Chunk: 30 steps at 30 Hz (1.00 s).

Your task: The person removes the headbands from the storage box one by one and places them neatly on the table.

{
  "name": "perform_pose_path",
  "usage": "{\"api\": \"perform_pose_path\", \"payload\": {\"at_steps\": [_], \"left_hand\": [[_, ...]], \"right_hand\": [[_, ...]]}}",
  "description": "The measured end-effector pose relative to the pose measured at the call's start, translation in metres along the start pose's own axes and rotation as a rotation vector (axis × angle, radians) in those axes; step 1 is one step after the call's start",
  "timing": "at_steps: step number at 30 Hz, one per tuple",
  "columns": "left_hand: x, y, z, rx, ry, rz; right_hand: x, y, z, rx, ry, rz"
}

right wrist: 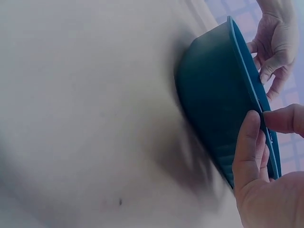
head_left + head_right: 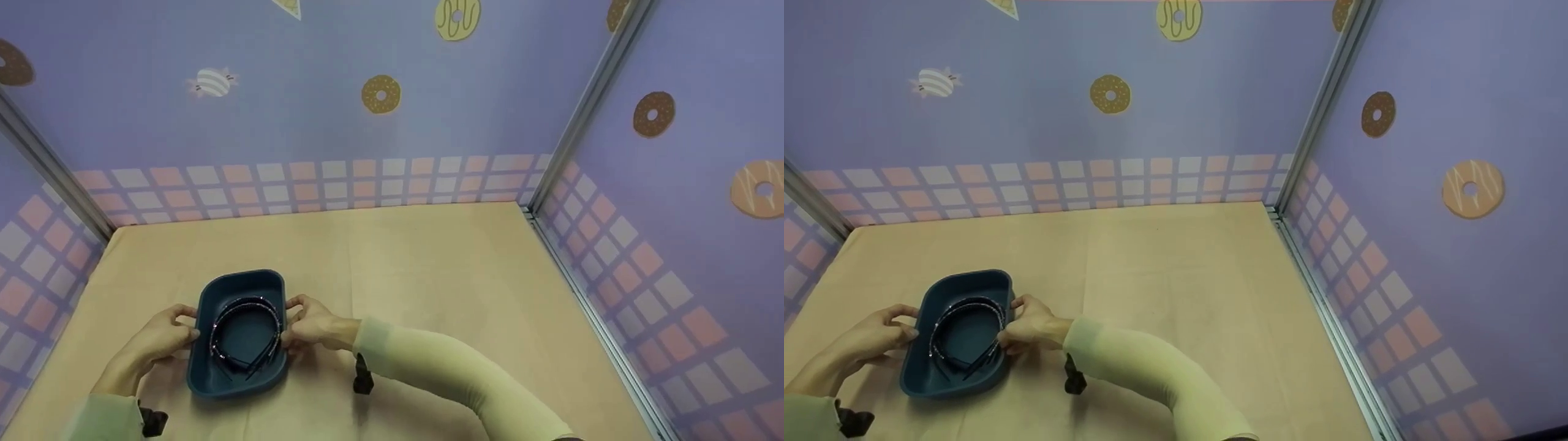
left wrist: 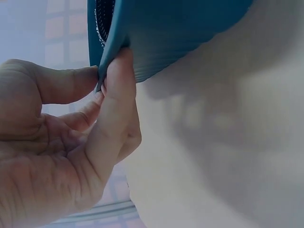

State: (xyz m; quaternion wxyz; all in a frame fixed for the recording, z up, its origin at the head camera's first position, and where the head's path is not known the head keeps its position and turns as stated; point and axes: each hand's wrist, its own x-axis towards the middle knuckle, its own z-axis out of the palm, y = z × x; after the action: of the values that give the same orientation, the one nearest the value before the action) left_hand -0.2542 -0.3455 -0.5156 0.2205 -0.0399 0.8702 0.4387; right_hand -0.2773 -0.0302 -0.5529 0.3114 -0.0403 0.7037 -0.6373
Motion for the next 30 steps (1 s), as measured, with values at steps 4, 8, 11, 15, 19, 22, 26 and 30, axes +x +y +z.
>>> {"api": "perform_pose_path", "payload": {"at_steps": [4,8,11,15,19,22,26,30], "left_hand": [[0.003,0.005,0.006,-0.028,-0.014,0.018],[0.006,0.009,0.013,-0.067,-0.021,0.027],[0.005,0.012,0.018,-0.081,-0.024,0.033],[0.006,0.017,0.027,-0.077,-0.016,0.051],[0.009,0.022,0.037,-0.096,-0.004,0.06],[0.012,0.025,0.045,-0.119,0.005,0.063],[0.016,0.03,0.054,-0.132,0.025,0.074],[0.022,0.035,0.066,-0.138,0.043,0.087]], "right_hand": [[-0.003,0.001,-0.013,-0.005,-0.015,-0.006],[-0.006,0.004,-0.024,-0.01,-0.04,-0.014],[-0.009,0.006,-0.031,-0.002,-0.055,-0.024],[-0.015,0.01,-0.04,0.024,-0.058,-0.038],[-0.021,0.014,-0.05,0.031,-0.065,-0.051],[-0.025,0.016,-0.058,0.026,-0.073,-0.051],[-0.031,0.018,-0.069,0.011,-0.071,-0.059],[-0.037,0.02,-0.081,-0.02,-0.054,-0.067]]}}
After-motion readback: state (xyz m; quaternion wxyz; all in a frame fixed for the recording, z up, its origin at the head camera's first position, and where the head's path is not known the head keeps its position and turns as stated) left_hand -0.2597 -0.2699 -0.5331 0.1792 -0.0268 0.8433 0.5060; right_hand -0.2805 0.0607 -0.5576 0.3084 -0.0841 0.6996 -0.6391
